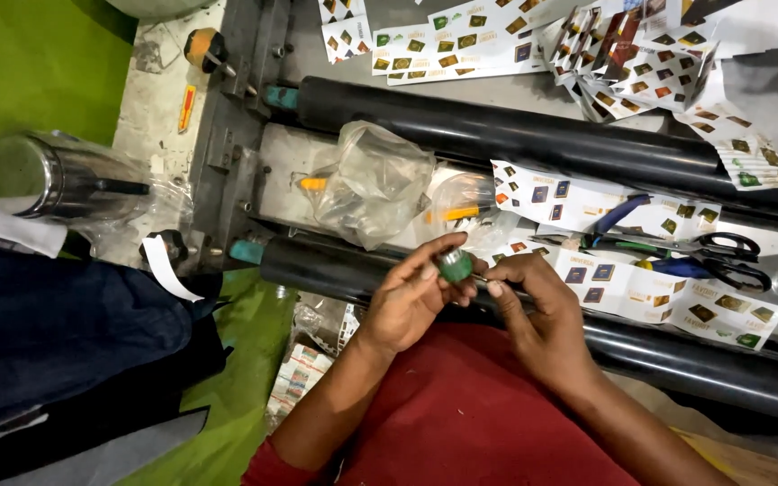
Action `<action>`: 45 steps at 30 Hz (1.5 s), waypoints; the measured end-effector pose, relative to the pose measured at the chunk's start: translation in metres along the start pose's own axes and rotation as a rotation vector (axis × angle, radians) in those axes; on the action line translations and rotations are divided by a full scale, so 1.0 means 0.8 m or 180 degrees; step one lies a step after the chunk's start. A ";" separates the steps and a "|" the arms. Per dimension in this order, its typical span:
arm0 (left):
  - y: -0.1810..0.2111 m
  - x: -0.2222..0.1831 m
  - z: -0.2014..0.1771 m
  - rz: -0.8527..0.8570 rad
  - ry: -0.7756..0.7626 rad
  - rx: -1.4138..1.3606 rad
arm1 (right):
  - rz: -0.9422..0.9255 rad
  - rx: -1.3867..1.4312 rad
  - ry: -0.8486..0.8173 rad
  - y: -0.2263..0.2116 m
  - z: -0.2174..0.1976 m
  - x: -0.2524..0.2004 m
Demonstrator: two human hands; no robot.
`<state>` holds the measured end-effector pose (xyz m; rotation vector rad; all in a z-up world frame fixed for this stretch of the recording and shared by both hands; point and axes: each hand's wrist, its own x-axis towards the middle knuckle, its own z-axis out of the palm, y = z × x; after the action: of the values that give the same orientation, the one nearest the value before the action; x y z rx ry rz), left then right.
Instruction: Repairing and cleaning a small cylindrical component of a printing press machine.
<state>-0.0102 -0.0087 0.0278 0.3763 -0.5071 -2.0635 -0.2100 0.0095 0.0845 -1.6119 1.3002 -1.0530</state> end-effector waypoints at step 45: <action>-0.009 -0.019 -0.043 -0.0251 -0.0080 0.1953 | -0.0737 -0.0498 -0.0494 0.032 -0.033 0.016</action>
<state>0.0077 0.0008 -0.0043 0.7361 -1.1598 -1.9529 -0.2412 -0.0094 0.0710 -1.9587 1.1355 -0.9582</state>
